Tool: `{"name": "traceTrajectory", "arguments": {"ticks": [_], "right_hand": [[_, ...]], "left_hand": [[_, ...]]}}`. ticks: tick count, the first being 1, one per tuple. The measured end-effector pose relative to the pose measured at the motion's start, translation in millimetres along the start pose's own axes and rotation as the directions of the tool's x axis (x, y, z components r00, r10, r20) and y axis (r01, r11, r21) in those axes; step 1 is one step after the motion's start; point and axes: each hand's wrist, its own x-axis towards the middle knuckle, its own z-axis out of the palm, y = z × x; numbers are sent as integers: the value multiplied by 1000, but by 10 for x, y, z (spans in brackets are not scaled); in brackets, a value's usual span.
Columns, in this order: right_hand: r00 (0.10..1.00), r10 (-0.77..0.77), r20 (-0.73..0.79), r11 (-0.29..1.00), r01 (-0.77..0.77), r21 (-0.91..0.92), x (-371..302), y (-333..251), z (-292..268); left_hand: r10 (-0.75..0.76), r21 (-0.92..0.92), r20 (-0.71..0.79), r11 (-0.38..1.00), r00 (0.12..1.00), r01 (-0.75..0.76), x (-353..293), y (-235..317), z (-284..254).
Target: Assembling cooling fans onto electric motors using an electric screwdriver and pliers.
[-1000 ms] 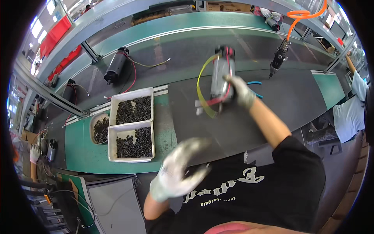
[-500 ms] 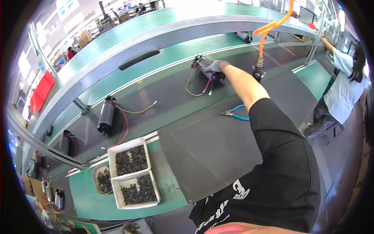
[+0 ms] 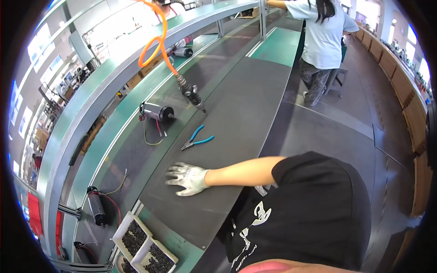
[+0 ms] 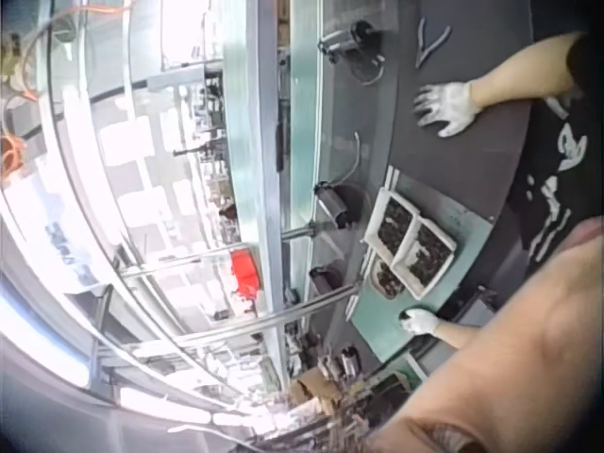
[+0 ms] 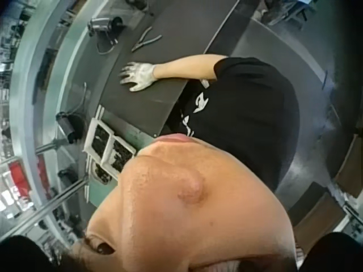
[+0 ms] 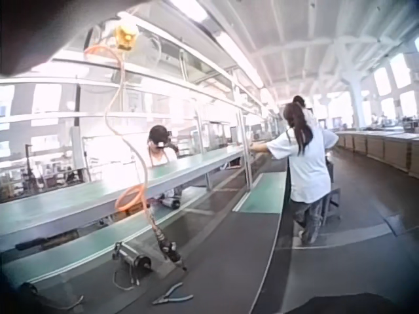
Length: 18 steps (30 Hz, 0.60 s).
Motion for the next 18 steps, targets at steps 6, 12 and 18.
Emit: {"name": "traceTrajectory", "arguments": {"ticks": [6, 12, 18], "right_hand": [[998, 61, 7, 998, -61, 31, 15, -172, -101], [994, 49, 94, 999, -47, -19, 149, -300, -183], [990, 92, 103, 994, -86, -62, 158, -184, -226]], "left_hand": [[-670, 971, 210, 230, 712, -69, -261, -228, -140], [-764, 873, 163, 407, 624, 270, 242, 167, -58], [-929, 943, 61, 174, 364, 285, 661, 525, 407]]}}
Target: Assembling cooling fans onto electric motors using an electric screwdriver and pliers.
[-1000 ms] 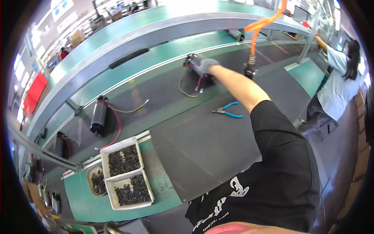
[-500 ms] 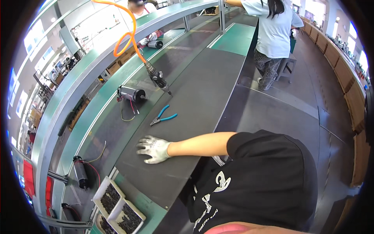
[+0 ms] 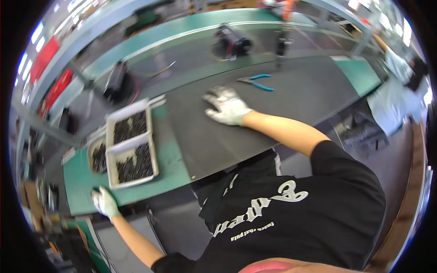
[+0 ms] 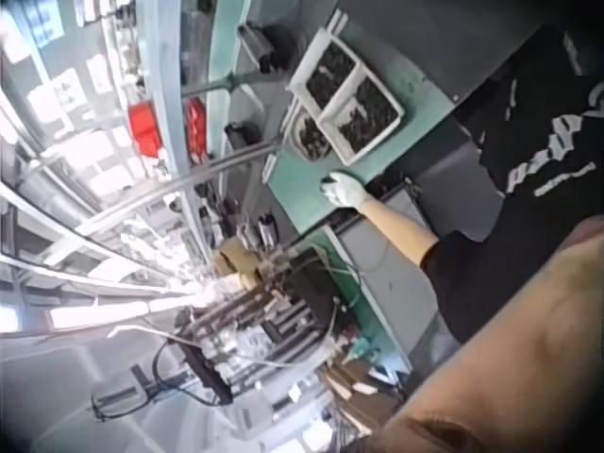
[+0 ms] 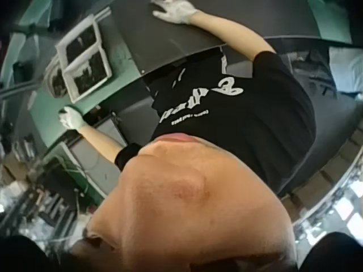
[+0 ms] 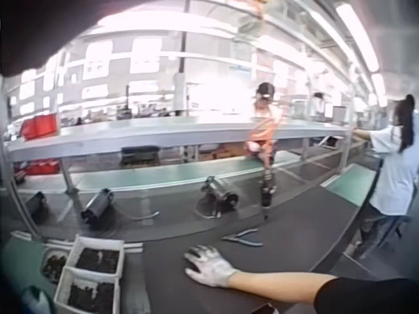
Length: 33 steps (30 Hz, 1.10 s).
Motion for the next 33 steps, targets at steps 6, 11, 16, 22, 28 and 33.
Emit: {"name": "traceTrajectory", "arguments": {"ticks": [6, 11, 16, 22, 28, 33], "right_hand": [[995, -1, 99, 1000, 2, -7, 74, -81, -54], [980, -3, 197, 1000, -2, 25, 214, -194, -110], [979, -55, 196, 998, 56, -1, 290, -183, -68], [953, 24, 303, 999, -10, -50, 349, -308, -190], [955, 100, 278, 994, -83, -72, 337, -418, -289], [606, 647, 462, 716, -692, -95, 493, -1271, -504]], "left_hand": [[-91, -7, 32, 996, 995, 91, -141, 125, -215], [-30, 79, 45, 996, 999, 27, -195, 62, -244], [-3, 128, 89, 992, 996, -8, -68, 150, -228], [15, 75, 138, 997, 990, -25, -94, 84, -310], [26, 190, 246, 979, 969, -75, 18, 79, -321], [223, 117, 404, 949, 887, -292, 79, -33, -337]]}}
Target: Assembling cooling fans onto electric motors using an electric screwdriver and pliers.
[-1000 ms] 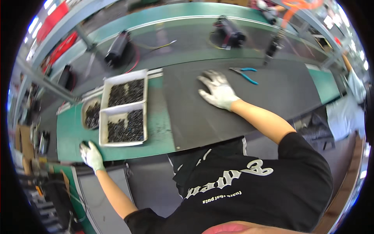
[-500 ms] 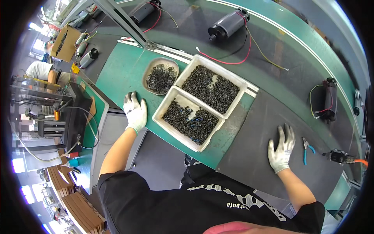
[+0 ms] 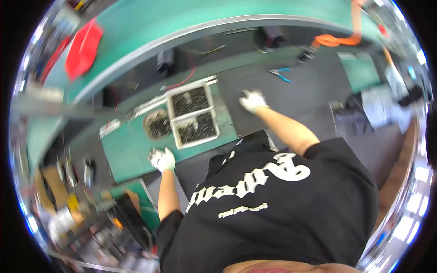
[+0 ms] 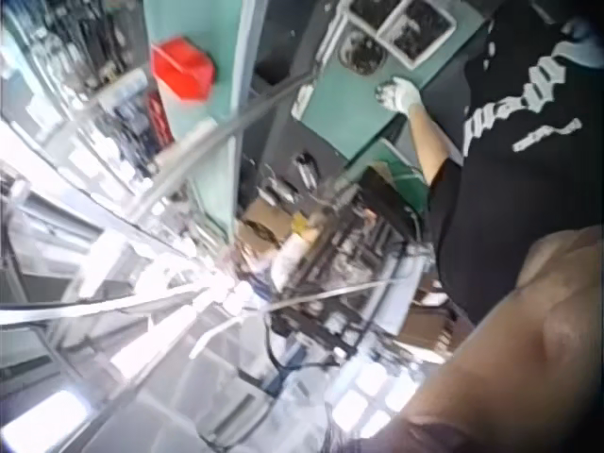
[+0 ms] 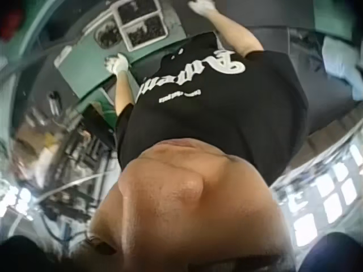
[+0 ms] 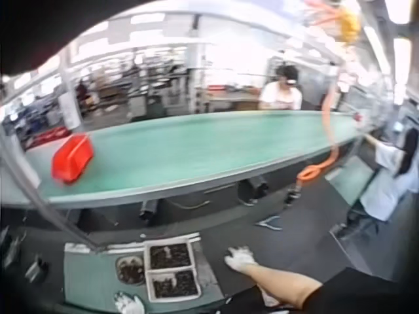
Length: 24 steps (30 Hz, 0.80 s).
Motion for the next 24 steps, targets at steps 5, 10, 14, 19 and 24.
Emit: {"name": "traceTrajectory", "arguments": {"ticks": [5, 10, 14, 19, 24], "right_hand": [[990, -73, -123, 960, 104, 261, -597, -647, 129], [947, -320, -21, 824, 289, 487, -685, -885, -122], [953, -292, -76, 775, 282, 566, -175, -1335, -215], [982, -170, 81, 636, 47, 770, 784, -2111, -163], [920, -202, 335, 724, -90, 684, 1376, -3059, 350]], "left_hand": [[64, 48, 385, 995, 921, -89, 69, -88, -394], [16, -47, 407, 999, 913, 4, -28, -198, -361], [-47, -119, 448, 987, 893, 112, -2, -112, -372], [-41, -154, 538, 977, 842, 146, 55, -31, -638], [-229, -76, 520, 947, 823, 312, -37, -145, -743]]}}
